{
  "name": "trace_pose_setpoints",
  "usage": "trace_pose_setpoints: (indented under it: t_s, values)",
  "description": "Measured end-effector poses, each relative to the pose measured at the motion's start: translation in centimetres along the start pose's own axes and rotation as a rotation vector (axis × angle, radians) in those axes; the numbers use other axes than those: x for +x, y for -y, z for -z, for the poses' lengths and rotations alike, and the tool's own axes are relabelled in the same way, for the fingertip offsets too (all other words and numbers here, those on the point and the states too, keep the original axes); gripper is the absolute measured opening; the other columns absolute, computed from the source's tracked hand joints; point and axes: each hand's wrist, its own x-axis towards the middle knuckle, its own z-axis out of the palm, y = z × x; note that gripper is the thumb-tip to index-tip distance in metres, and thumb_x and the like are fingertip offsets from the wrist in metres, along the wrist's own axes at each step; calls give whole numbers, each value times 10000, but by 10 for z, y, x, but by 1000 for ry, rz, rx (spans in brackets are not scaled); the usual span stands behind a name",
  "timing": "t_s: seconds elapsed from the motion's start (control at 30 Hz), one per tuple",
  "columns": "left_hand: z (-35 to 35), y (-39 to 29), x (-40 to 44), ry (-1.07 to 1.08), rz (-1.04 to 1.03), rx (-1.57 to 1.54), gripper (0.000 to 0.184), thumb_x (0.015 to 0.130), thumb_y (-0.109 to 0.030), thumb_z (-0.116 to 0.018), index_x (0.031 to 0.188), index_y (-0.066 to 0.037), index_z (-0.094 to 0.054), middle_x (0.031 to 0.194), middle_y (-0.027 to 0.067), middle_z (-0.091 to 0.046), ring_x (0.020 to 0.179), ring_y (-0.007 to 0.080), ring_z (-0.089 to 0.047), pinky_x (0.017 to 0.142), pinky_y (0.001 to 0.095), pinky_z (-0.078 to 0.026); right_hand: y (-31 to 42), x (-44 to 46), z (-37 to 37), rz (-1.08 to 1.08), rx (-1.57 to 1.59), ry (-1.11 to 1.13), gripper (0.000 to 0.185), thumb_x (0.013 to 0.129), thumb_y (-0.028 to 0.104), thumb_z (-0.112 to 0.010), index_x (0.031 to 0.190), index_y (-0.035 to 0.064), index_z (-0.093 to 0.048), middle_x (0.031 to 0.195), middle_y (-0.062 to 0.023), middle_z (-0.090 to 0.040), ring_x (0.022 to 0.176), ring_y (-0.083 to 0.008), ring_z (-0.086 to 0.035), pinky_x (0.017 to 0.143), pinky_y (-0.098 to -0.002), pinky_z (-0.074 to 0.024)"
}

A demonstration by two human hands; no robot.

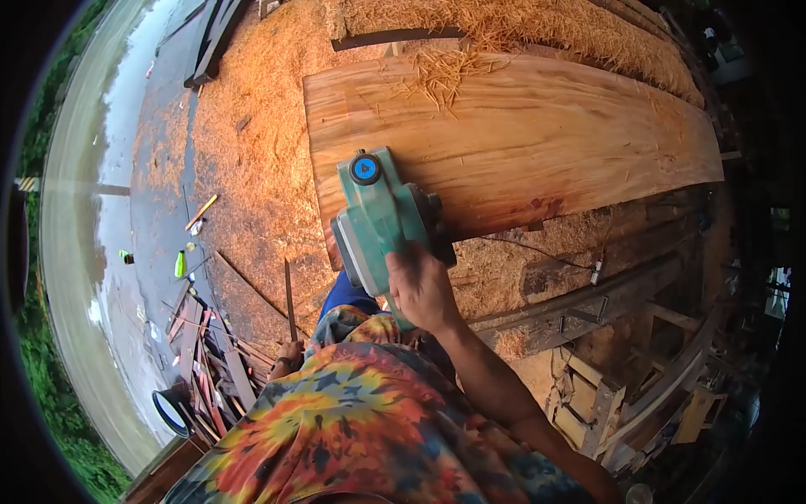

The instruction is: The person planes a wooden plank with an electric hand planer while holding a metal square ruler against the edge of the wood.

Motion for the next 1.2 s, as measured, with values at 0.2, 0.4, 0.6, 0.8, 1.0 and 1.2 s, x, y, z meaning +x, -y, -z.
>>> trace_pose_setpoints:
  t_s: [0.2, 0.4, 0.6, 0.8, 1.0, 1.2]
  values:
    - [-2, -38, 9, -23, 148, -83, 322, 918, -327, -600, 837, -17, -635, 658, 98, -585, 561, 235, -596, 485, 402, -491, 16, 83, -7, 66, 22, -41, 427, 1037, 412, -520, 798, 58, -527, 503, -5, -484, 400, -106, -487, 393, -291, -381]
    - [-1, -64, 26, -12, 268, -361, 436, 903, -391, -594, 998, 33, -631, 670, 151, -571, 530, 294, -593, 498, 495, -577, 39, 221, -20, 69, -48, -68, 604, 961, 605, -552, 911, 4, -593, 544, -34, -517, 396, -117, -477, 384, -291, -376]
    - [13, -103, -7, -70, 151, -321, 413, 932, -384, -588, 1015, 17, -643, 624, 93, -524, 488, 245, -563, 488, 463, -566, 59, 275, -25, 116, -26, -5, 640, 961, 634, -524, 958, -4, -575, 609, -46, -523, 430, -129, -493, 430, -295, -428]
    - [8, -60, 17, -139, 104, -4, 428, 928, -411, -554, 897, -8, -695, 723, 147, -665, 596, 276, -679, 521, 447, -564, 34, 138, -22, 27, -22, -40, 534, 1011, 538, -494, 757, 70, -537, 490, -9, -485, 392, -117, -492, 386, -302, -384]
    - [8, -61, 20, -27, 264, -101, 486, 926, -495, -570, 894, -18, -656, 653, 101, -588, 535, 263, -607, 478, 461, -528, 6, 39, -16, 20, 23, -45, 378, 1043, 367, -514, 855, 40, -512, 521, -20, -484, 416, -111, -501, 398, -295, -384]
    - [15, -92, 12, 28, 273, -34, 455, 915, -504, -615, 874, -51, -633, 601, 60, -524, 483, 241, -537, 449, 444, -486, 26, 115, -22, 17, 19, -61, 485, 1020, 489, -517, 909, 19, -560, 588, -29, -506, 414, -104, -466, 400, -283, -381]
